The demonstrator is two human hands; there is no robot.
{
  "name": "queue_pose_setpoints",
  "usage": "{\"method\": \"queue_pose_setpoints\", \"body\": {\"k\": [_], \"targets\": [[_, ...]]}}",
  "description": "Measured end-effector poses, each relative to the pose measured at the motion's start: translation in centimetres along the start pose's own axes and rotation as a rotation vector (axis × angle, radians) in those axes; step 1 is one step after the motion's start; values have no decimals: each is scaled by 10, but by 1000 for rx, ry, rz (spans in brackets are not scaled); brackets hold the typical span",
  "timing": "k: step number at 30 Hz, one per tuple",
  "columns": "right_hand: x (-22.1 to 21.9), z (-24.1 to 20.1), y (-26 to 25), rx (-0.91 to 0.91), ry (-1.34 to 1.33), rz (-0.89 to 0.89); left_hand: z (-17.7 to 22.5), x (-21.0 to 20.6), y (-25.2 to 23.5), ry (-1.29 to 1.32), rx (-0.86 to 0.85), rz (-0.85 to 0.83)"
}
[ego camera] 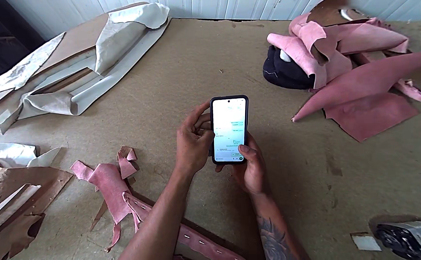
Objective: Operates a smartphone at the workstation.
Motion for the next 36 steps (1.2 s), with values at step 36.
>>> {"method": "queue_pose_setpoints", "body": {"k": [36], "targets": [[1,-3,-1,-45,35,53,3,-2,1,-101,-31,17]]}}
Point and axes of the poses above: each hand's wrist, its own y-axis away from the middle knuckle, its own x-axis out of the back of the hand, z = x × y, the point moved 2 cm from there along -y, towards the middle knuckle, and after that the axes turned 5 degrees about x, right-handed, at the moved point
